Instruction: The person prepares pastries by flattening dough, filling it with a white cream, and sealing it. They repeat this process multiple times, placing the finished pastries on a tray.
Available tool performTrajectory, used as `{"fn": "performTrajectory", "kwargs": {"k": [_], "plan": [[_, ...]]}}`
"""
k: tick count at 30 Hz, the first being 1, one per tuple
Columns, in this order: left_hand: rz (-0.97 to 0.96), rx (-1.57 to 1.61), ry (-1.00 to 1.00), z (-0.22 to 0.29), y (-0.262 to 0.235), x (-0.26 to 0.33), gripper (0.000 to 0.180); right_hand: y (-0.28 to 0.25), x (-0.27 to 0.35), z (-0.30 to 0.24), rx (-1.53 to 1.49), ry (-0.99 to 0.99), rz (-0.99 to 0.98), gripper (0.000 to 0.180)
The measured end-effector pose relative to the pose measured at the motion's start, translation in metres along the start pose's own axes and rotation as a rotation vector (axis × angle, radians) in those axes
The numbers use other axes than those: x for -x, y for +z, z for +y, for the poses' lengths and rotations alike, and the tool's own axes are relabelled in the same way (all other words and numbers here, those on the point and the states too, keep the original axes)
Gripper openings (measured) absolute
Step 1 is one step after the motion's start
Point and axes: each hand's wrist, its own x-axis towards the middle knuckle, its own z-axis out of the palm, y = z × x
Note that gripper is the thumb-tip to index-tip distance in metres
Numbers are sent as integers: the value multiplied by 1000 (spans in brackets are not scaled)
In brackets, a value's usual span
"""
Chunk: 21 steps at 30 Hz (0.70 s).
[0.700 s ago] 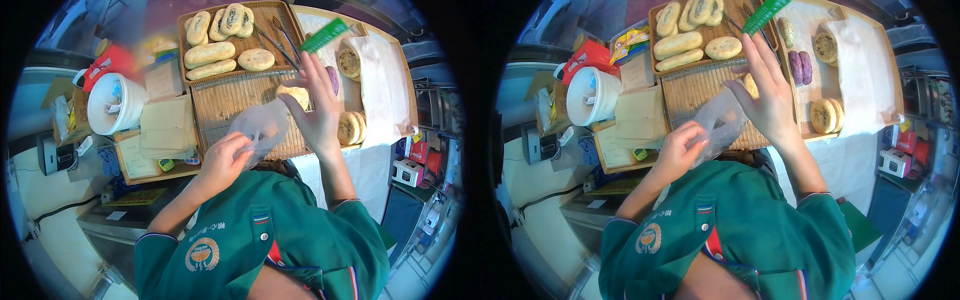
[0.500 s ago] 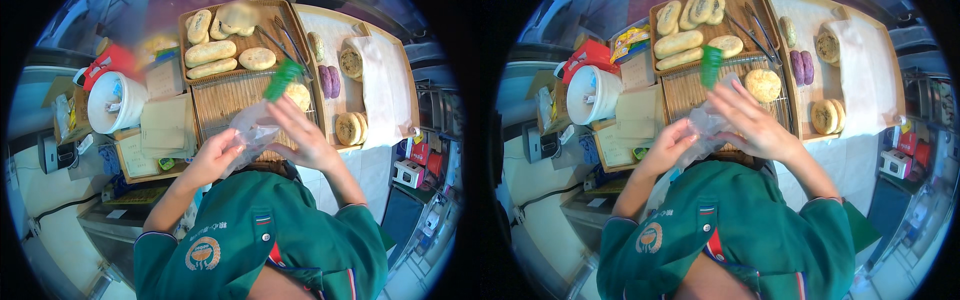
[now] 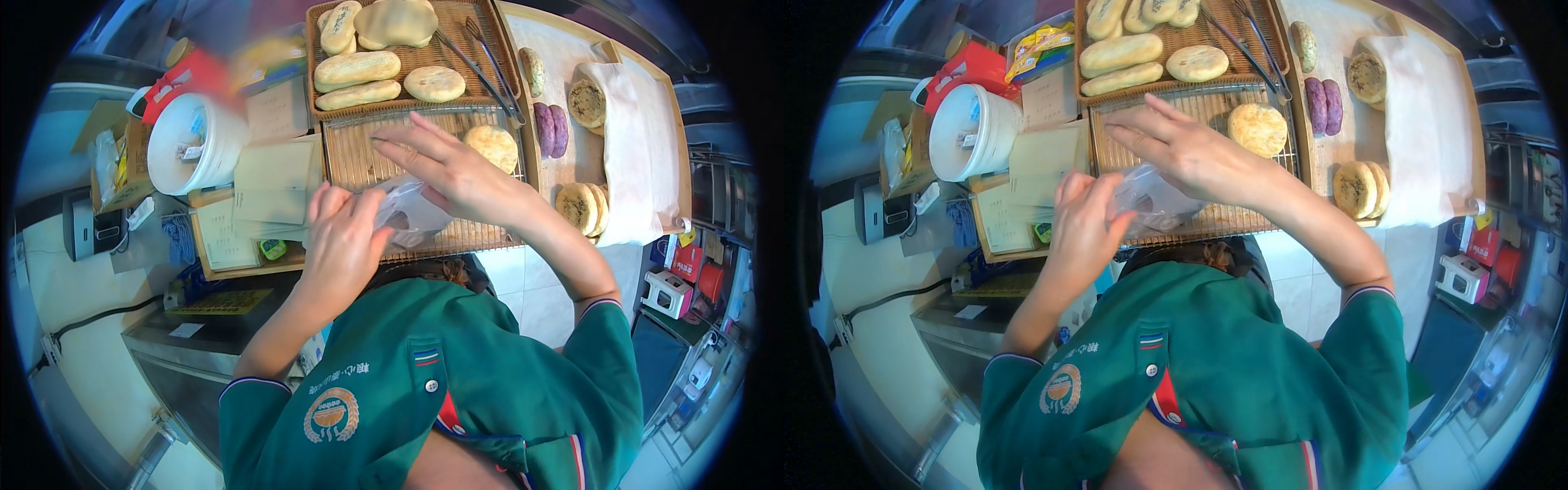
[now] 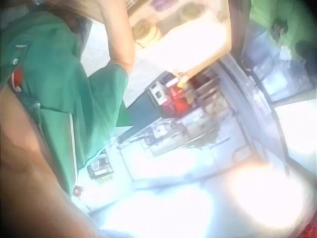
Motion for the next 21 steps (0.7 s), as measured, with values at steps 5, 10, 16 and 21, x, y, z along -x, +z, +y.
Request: {"fn": "performTrajectory", "kwargs": {"k": [5,10,16,21], "plan": [[84,135,-64,-22,4,-2,14,-6,4,-4,38,118,115,81],[-135,452,-317,-26,-2,-15,14,0,8,2,98,199,248,81],[-11,707,-234,-49,21,-15,15,-21,22,-35,88,221,453,59],[-33,792,-207,-49,25,-18,19,33,68,-49,-742,396,759,27]]}}
